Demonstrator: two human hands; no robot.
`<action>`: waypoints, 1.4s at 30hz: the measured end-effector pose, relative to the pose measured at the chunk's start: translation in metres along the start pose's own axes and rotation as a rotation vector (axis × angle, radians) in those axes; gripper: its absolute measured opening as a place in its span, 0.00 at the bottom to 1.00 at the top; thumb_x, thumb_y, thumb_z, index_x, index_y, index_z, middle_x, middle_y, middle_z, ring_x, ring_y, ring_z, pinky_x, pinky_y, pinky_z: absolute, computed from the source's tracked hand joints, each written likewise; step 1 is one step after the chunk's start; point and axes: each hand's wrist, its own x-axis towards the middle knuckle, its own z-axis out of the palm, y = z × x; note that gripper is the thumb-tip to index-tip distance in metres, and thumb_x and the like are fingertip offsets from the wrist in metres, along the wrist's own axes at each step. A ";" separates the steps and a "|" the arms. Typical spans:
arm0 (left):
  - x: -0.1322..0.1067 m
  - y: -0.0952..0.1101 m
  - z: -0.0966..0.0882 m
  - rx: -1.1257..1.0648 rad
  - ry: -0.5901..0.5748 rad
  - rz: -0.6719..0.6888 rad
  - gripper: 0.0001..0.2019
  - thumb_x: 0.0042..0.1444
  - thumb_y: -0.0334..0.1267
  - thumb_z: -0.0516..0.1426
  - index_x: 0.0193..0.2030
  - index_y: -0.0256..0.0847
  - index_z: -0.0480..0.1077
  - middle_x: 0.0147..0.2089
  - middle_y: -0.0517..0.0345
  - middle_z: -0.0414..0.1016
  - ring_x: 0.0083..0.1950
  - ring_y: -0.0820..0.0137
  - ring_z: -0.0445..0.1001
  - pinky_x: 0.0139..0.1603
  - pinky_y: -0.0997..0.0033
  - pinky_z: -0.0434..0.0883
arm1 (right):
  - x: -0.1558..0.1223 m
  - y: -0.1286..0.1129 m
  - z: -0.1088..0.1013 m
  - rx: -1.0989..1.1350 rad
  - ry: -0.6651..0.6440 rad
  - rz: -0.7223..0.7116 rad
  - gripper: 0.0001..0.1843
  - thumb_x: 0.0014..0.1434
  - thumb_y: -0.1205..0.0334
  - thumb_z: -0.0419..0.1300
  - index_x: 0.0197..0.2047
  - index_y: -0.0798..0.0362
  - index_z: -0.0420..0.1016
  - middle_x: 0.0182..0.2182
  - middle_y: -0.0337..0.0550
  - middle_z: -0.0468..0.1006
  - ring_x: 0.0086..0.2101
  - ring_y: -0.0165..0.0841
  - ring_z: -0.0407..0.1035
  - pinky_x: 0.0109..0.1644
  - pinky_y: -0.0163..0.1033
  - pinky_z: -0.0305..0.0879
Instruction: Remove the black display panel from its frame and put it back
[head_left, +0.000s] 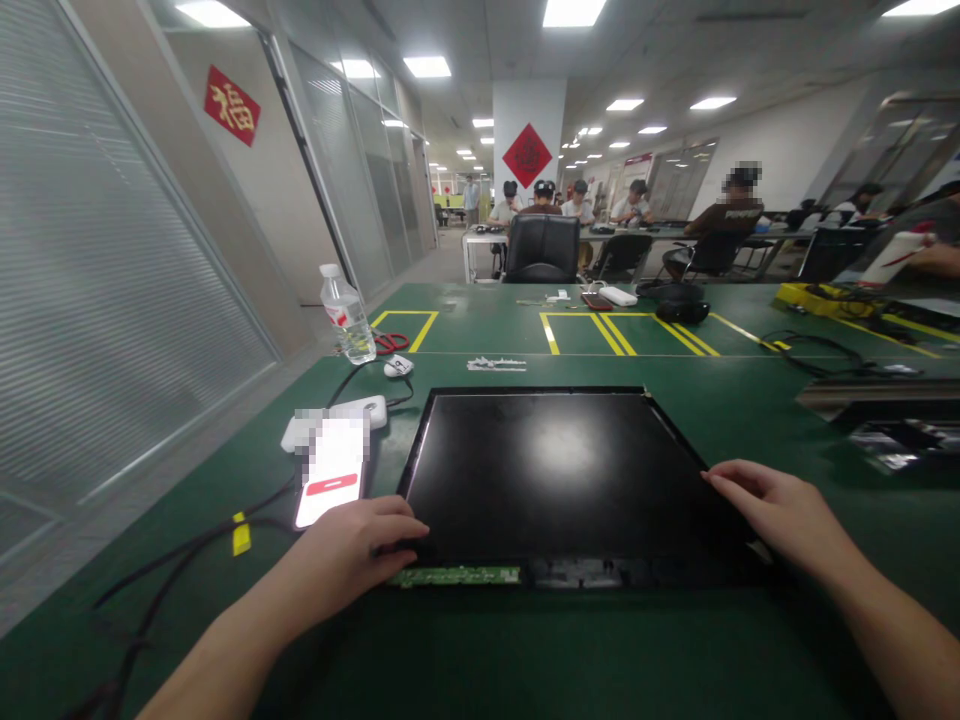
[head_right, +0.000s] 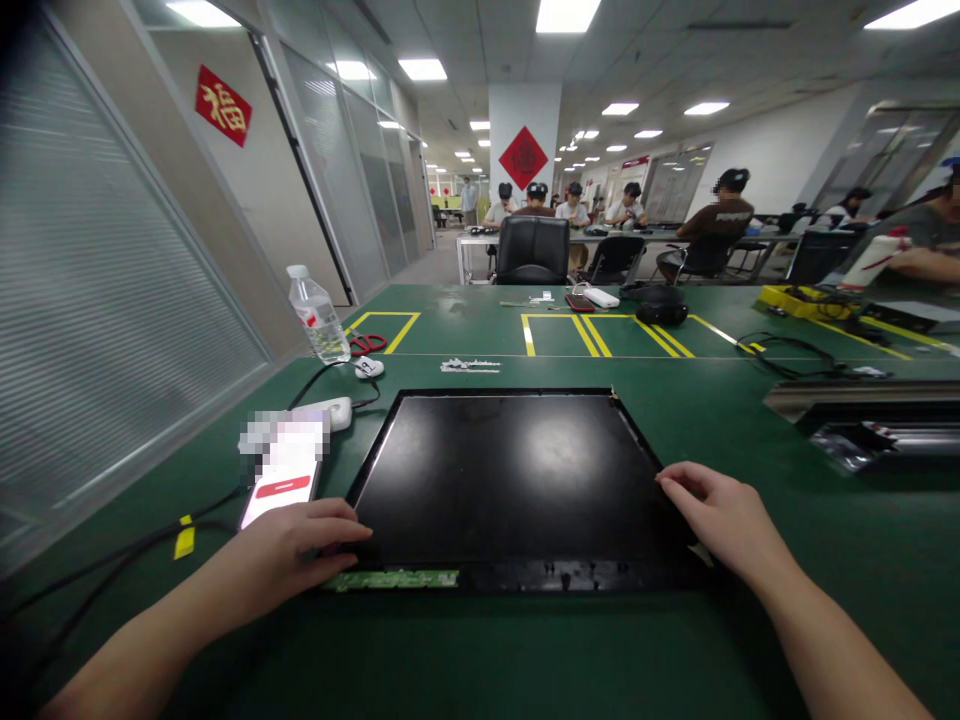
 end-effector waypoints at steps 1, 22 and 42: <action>0.000 0.001 0.000 0.002 -0.007 0.000 0.15 0.67 0.34 0.62 0.55 0.52 0.87 0.52 0.55 0.88 0.46 0.63 0.89 0.46 0.68 0.81 | 0.000 -0.001 0.000 -0.003 0.001 -0.001 0.27 0.54 0.30 0.61 0.34 0.44 0.87 0.32 0.47 0.88 0.33 0.48 0.81 0.39 0.49 0.75; -0.005 0.001 -0.004 0.021 -0.018 0.031 0.19 0.70 0.34 0.56 0.57 0.50 0.87 0.51 0.53 0.90 0.45 0.62 0.90 0.47 0.67 0.82 | -0.001 0.001 0.001 -0.025 -0.010 -0.007 0.23 0.55 0.36 0.61 0.36 0.42 0.88 0.35 0.45 0.90 0.34 0.48 0.82 0.38 0.49 0.76; -0.005 0.000 -0.002 0.064 -0.025 0.046 0.19 0.68 0.31 0.57 0.56 0.51 0.86 0.50 0.54 0.90 0.44 0.62 0.89 0.44 0.69 0.81 | -0.002 -0.004 -0.002 -0.046 0.007 0.023 0.23 0.52 0.35 0.60 0.35 0.42 0.88 0.32 0.45 0.88 0.30 0.47 0.79 0.35 0.49 0.73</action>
